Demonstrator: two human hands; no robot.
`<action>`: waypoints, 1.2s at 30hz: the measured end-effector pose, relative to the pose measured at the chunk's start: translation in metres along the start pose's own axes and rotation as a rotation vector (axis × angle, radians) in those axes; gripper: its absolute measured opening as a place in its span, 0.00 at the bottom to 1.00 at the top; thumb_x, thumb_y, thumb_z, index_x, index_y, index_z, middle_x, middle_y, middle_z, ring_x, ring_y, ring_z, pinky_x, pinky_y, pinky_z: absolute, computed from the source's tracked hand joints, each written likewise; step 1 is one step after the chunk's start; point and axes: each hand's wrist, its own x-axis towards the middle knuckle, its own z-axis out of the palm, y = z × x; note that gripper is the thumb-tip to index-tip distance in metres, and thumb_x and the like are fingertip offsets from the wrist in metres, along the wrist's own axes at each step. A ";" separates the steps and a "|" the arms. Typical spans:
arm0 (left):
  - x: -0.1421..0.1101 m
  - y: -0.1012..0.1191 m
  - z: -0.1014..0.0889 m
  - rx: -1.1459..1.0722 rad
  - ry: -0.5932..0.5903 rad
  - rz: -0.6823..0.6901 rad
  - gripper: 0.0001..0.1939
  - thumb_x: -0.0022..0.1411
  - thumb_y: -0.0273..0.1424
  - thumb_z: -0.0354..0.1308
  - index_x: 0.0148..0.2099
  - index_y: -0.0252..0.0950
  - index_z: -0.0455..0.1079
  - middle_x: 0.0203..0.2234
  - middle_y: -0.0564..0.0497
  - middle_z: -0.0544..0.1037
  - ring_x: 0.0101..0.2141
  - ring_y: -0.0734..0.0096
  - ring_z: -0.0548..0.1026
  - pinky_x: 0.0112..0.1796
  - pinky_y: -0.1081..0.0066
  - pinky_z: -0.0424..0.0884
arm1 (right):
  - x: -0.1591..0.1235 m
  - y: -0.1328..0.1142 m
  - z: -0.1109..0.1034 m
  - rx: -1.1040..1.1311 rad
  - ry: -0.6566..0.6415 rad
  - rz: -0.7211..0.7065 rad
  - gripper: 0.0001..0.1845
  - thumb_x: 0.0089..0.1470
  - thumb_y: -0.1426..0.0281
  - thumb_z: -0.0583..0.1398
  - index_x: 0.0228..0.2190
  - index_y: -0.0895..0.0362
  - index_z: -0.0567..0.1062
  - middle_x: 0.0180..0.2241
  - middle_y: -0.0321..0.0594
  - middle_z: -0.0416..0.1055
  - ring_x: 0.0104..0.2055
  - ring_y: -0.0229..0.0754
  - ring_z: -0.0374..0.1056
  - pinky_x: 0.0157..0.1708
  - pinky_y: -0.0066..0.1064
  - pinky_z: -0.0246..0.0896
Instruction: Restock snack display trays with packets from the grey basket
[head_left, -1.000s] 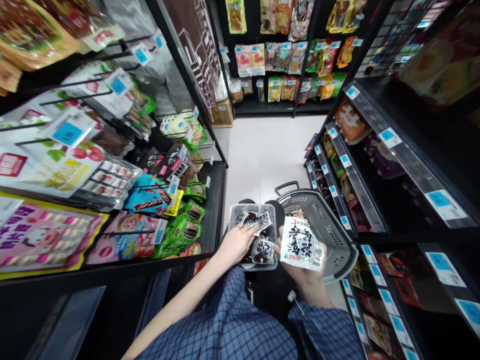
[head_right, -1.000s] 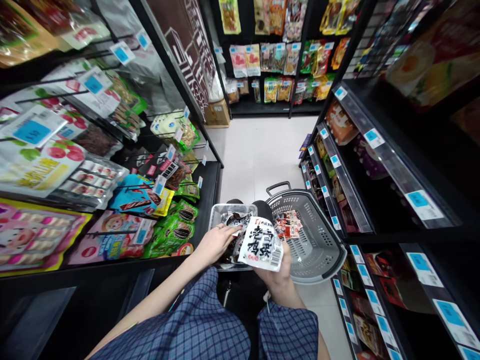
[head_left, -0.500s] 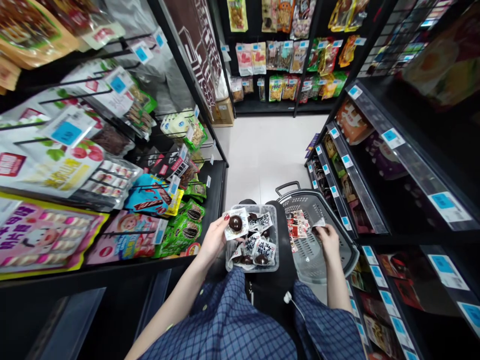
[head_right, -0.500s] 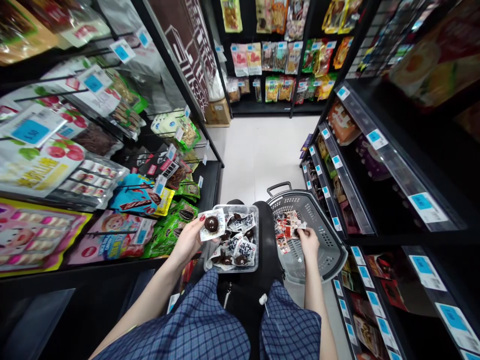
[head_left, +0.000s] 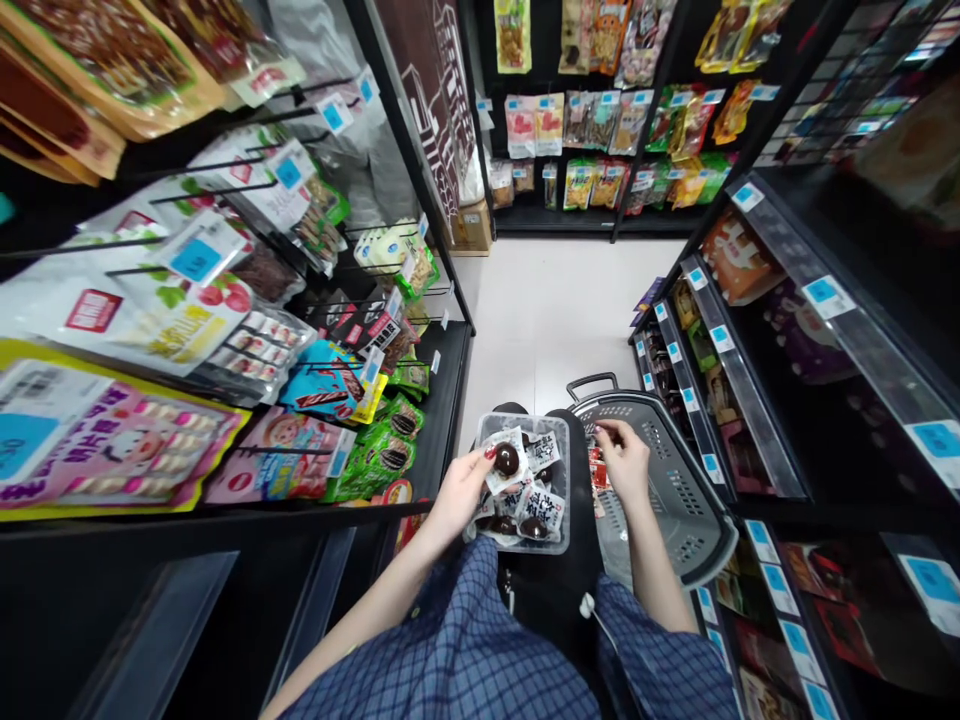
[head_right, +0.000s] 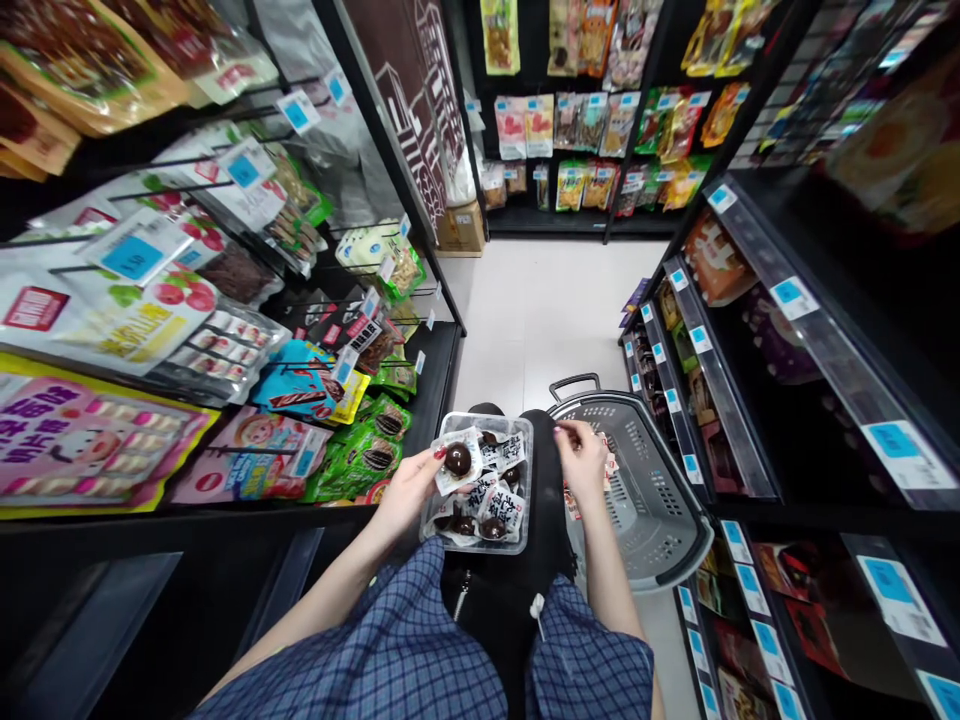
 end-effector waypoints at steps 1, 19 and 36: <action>-0.001 0.000 0.000 0.118 0.027 0.036 0.22 0.58 0.45 0.53 0.35 0.28 0.71 0.27 0.47 0.76 0.28 0.68 0.72 0.30 0.71 0.68 | -0.010 -0.021 -0.001 0.021 -0.057 -0.179 0.12 0.51 0.63 0.57 0.33 0.57 0.74 0.31 0.41 0.73 0.34 0.42 0.68 0.37 0.34 0.64; -0.020 0.022 0.006 0.320 -0.126 0.250 0.25 0.64 0.41 0.43 0.59 0.37 0.62 0.52 0.45 0.70 0.51 0.60 0.70 0.50 0.63 0.66 | -0.054 -0.082 0.012 0.388 -0.400 -0.311 0.18 0.46 0.62 0.64 0.41 0.54 0.73 0.36 0.41 0.73 0.37 0.43 0.70 0.40 0.36 0.66; -0.018 0.005 -0.012 1.710 -0.323 0.428 0.15 0.52 0.36 0.59 0.40 0.32 0.68 0.35 0.42 0.75 0.42 0.51 0.67 0.43 0.56 0.57 | -0.089 -0.033 -0.006 0.938 -0.464 0.217 0.27 0.49 0.44 0.51 0.33 0.52 0.74 0.31 0.43 0.75 0.34 0.46 0.73 0.35 0.43 0.68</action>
